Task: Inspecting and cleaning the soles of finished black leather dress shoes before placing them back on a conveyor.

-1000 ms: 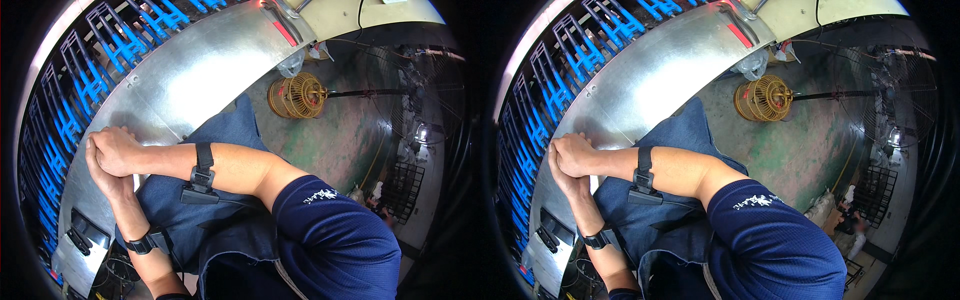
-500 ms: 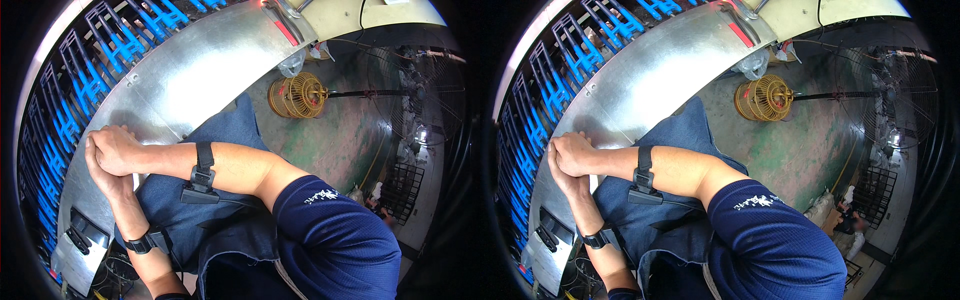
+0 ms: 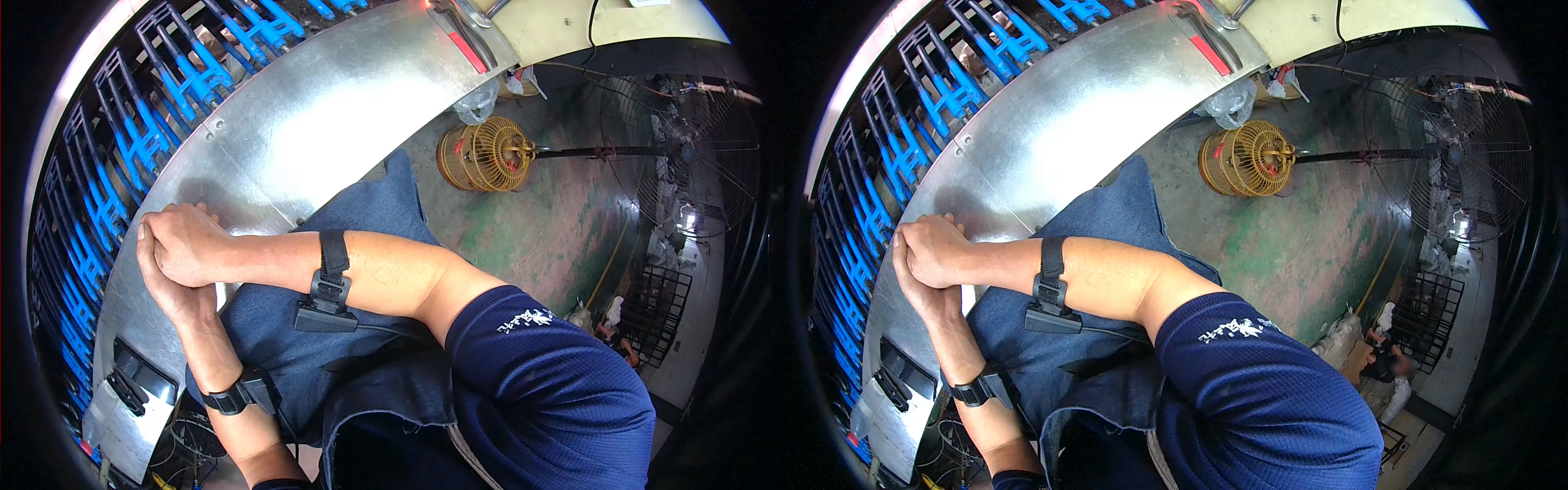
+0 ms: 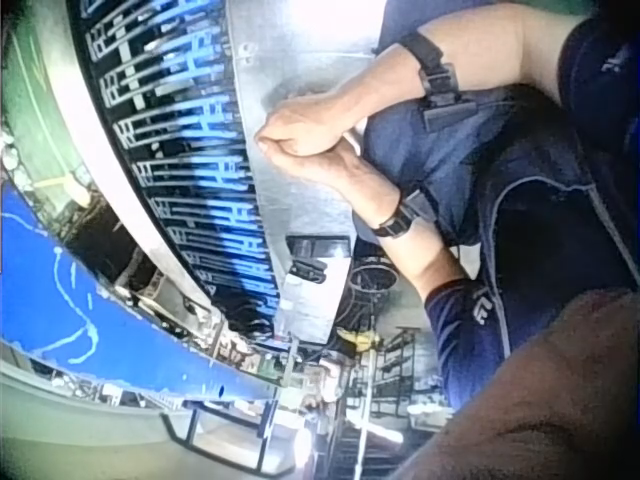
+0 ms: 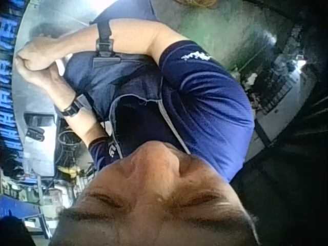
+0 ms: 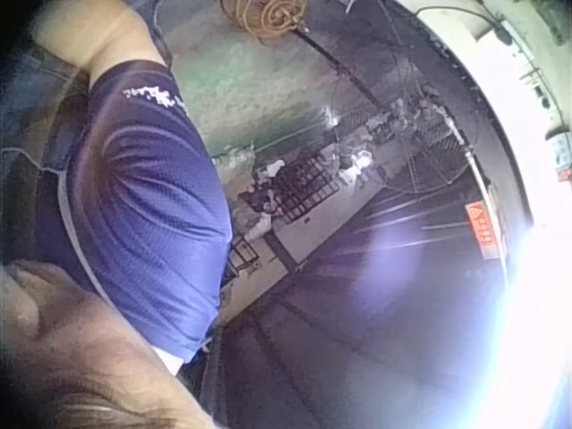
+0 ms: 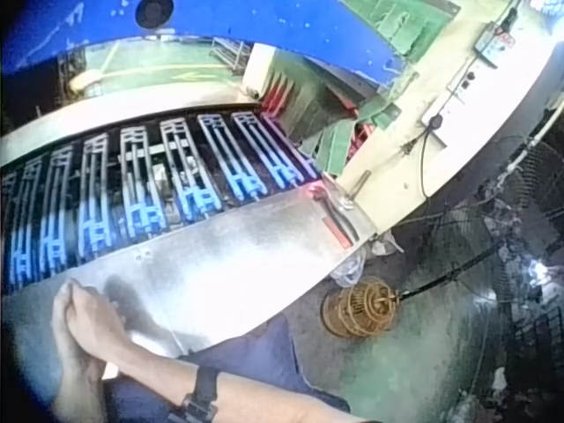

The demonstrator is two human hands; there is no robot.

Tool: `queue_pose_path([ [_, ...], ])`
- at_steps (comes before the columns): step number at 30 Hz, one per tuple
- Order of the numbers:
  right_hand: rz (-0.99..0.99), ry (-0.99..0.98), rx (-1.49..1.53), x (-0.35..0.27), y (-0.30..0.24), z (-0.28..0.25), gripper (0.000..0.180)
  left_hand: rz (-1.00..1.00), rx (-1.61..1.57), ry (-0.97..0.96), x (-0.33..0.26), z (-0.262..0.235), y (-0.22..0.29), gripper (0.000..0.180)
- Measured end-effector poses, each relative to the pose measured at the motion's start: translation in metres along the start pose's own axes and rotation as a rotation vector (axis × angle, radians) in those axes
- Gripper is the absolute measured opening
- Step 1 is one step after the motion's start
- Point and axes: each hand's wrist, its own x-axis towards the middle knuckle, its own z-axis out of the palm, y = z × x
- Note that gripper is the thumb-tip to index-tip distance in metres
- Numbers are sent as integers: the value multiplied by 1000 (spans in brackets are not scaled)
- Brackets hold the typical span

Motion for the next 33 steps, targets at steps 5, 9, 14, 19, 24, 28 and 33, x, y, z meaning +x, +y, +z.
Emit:
queue_pose_path([
  [5, 7, -5, -9, 1, 1, -1, 24, -11, 4, -16, 0, 1, 0, 40],
  [9, -11, 36, 5, 0, 2, -1, 24, -3, -17, -12, 1, 4, 0, 39],
  [14, 4, 24, -3, 0, 1, -4, 23, 1, -11, -14, 3, 2, -2, 40],
  [19, -10, 30, 15, 1, 5, -3, 23, 5, -11, 11, 2, 4, -3, 42],
  [24, -20, 8, 29, 2, 4, -6, 23, -4, -3, 25, 1, 7, -3, 42],
  [28, -1, 22, -8, 0, 4, -7, 22, -40, -15, -28, 0, 7, -3, 43],
  [33, 2, 9, -6, 0, 3, -9, 22, 2, 14, 39, 3, 8, -4, 43],
])
